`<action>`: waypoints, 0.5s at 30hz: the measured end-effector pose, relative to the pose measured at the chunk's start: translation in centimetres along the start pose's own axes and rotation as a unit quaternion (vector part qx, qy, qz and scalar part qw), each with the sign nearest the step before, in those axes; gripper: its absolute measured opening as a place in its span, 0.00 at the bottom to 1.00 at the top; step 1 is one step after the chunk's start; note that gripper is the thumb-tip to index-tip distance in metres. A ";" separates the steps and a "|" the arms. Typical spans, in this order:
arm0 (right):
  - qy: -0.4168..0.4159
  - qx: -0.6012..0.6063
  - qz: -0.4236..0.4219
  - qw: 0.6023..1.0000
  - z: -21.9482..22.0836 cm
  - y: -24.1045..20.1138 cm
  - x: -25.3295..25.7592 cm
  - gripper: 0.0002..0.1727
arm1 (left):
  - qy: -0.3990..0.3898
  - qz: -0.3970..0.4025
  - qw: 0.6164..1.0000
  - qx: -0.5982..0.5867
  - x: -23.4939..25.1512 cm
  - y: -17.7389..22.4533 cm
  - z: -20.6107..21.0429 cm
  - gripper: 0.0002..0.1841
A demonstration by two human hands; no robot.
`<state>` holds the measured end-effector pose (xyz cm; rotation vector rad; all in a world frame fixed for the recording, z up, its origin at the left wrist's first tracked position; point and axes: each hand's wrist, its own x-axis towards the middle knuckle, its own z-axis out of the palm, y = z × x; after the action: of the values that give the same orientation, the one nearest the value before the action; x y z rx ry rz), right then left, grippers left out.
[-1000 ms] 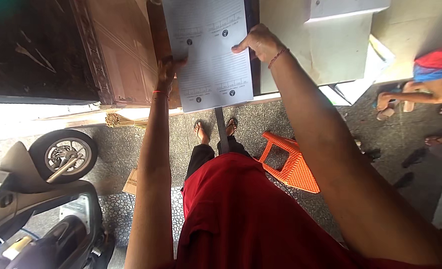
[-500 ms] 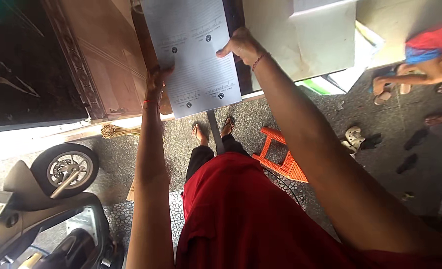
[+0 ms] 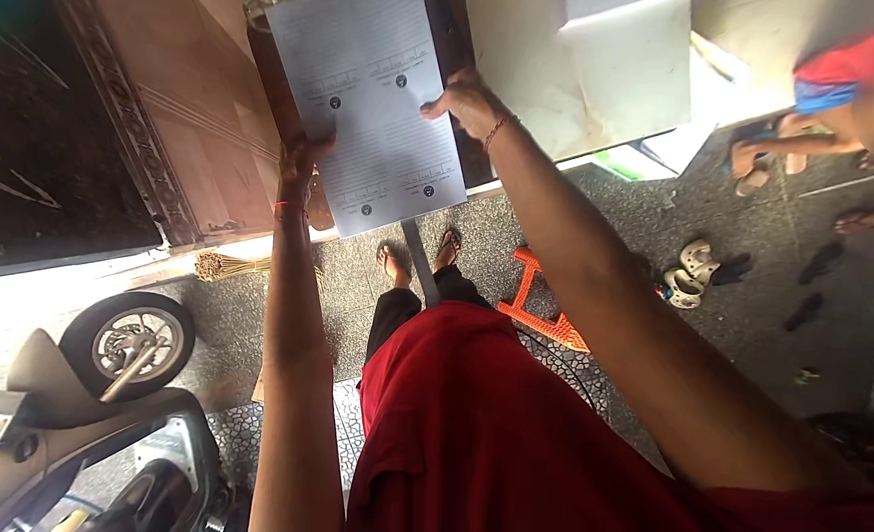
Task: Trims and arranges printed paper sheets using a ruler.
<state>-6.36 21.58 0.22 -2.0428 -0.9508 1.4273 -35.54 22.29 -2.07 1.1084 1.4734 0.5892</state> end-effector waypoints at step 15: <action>0.019 -0.040 -0.007 0.999 0.0 -0.5 -0.4 0.31 | -0.008 -0.007 1.000 -0.013 0.4 0.0 -0.1 0.10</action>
<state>-6.59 21.63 0.77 -2.1092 -1.0180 1.3588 -35.56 22.62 -2.27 1.0784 1.4552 0.5877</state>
